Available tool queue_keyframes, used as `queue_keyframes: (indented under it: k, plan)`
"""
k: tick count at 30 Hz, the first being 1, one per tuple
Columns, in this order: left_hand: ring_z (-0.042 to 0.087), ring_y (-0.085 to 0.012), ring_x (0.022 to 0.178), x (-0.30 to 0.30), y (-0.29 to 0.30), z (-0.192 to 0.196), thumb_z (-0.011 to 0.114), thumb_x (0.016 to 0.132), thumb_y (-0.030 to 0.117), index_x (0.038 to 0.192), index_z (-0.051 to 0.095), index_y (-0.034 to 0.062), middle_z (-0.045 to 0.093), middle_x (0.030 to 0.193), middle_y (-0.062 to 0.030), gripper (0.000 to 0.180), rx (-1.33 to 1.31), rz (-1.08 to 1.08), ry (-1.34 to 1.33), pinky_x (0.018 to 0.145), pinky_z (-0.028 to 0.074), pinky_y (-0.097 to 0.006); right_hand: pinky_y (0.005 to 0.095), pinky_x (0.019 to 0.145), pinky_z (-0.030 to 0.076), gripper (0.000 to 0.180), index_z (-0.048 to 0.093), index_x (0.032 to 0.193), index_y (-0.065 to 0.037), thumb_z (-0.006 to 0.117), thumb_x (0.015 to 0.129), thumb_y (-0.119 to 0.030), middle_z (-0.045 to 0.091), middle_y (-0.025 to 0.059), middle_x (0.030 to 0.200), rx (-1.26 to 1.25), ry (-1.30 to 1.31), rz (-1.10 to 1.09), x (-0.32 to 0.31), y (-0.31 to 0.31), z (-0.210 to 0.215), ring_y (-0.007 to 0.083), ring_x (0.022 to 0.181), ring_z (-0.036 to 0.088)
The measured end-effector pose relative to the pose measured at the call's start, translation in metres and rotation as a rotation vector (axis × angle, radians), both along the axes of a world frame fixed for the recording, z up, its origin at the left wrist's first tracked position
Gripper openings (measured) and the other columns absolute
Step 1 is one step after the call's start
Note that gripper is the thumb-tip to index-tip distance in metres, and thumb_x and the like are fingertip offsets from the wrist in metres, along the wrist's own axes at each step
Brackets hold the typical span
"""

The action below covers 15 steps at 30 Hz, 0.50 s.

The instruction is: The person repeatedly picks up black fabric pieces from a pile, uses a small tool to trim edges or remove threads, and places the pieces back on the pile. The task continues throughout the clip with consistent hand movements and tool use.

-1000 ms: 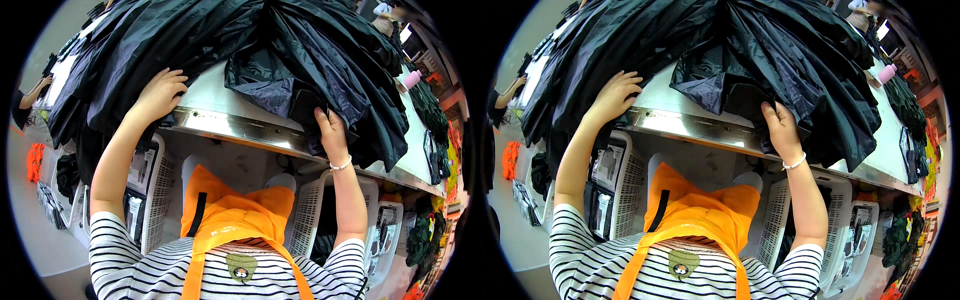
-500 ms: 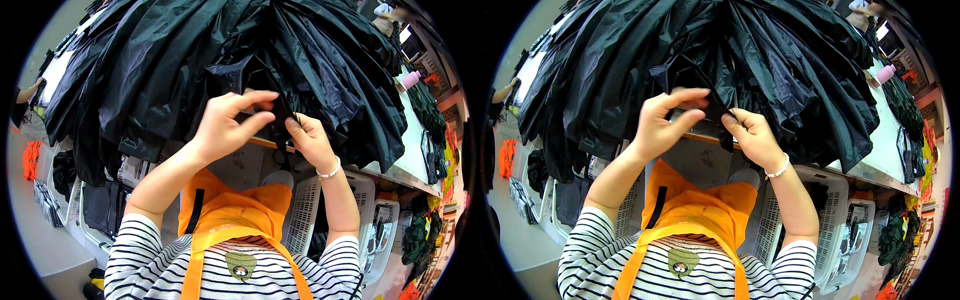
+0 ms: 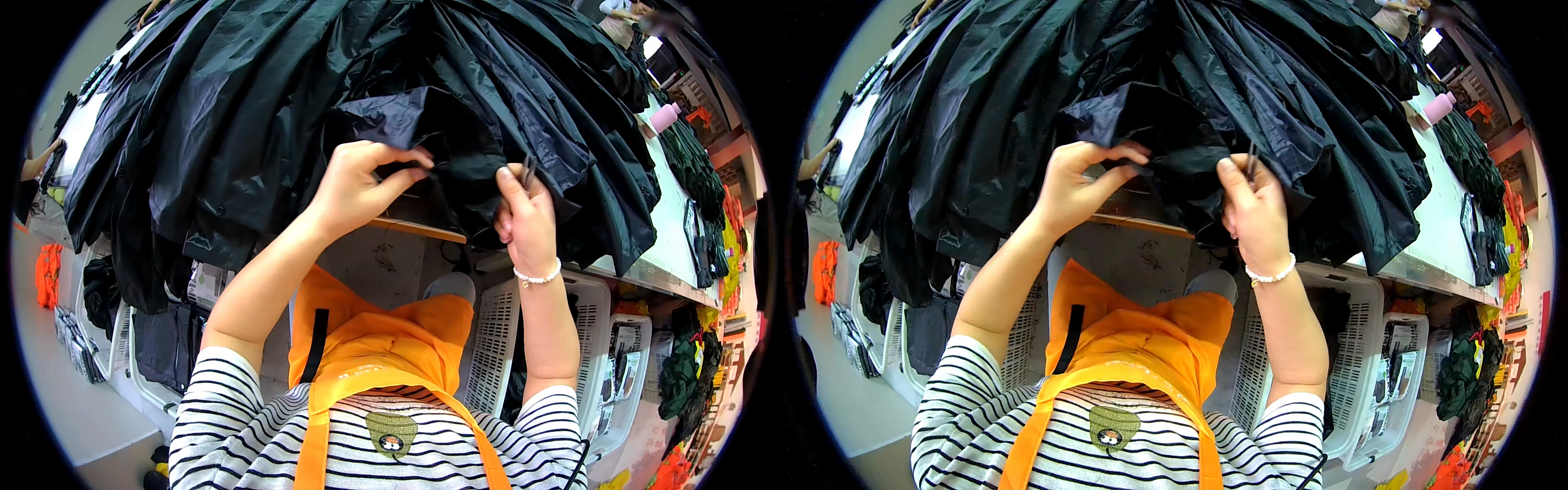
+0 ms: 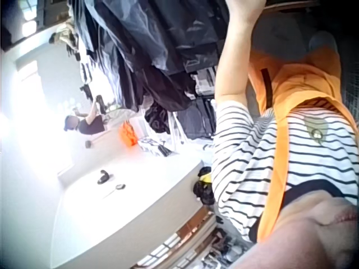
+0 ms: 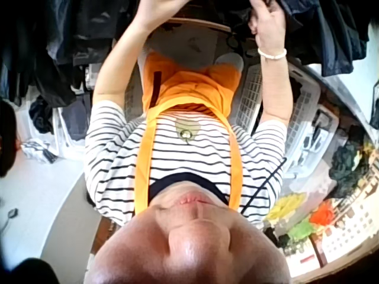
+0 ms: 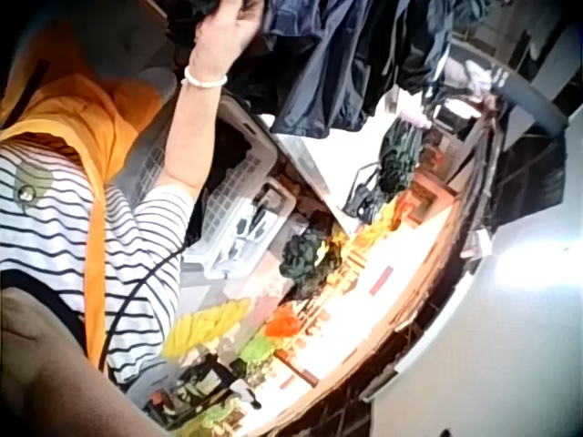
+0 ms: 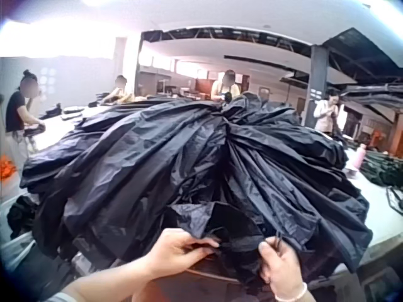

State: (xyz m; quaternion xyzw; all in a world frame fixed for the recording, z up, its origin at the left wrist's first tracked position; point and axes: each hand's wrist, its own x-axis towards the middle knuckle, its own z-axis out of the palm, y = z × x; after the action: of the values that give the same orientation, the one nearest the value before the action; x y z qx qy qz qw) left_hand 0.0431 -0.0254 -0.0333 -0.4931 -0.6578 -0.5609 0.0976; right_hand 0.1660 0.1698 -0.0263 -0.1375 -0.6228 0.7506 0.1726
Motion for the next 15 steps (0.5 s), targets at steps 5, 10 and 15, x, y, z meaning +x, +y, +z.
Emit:
queue_keyframes:
  k: [5, 10, 15]
  plan:
    - [0.068, -0.0218, 0.081, -0.001, -0.028, -0.007, 0.071, 0.072, -0.003, 0.089, 0.07, 0.0023, 0.071, 0.09, -0.0088, 0.018, -0.033, 0.056, 0.032, 0.074, 0.052, -0.029, 0.0165, 0.038, 0.03, 0.014, 0.058, 0.099, -0.004, 0.06, 0.094, -0.017, 0.05, -0.0049, 0.06, 0.072, 0.003, -0.022, 0.002, 0.006, 0.009, 0.0001, 0.041, 0.038]
    - [0.067, -0.0215, 0.086, 0.0, -0.029, -0.012, 0.072, 0.068, -0.005, 0.09, 0.07, 0.0027, 0.07, 0.092, -0.0079, 0.024, 0.013, 0.071, 0.043, 0.076, 0.052, -0.028, 0.0148, 0.054, 0.032, 0.022, 0.059, 0.104, -0.002, 0.068, 0.084, 0.001, 0.056, -0.002, 0.088, 0.661, 0.279, -0.247, 0.005, -0.023, 0.016, -0.0008, 0.06, 0.038]
    - [0.068, -0.0223, 0.089, 0.011, -0.022, -0.007, 0.068, 0.064, -0.011, 0.088, 0.069, 0.0014, 0.071, 0.095, -0.0108, 0.027, 0.003, 0.123, 0.104, 0.081, 0.052, -0.029, 0.0235, 0.053, 0.042, 0.021, 0.063, 0.092, -0.003, 0.076, 0.076, -0.005, 0.054, 0.0038, 0.075, 0.873, 0.279, 0.009, 0.013, -0.059, 0.025, 0.0119, 0.058, 0.051]
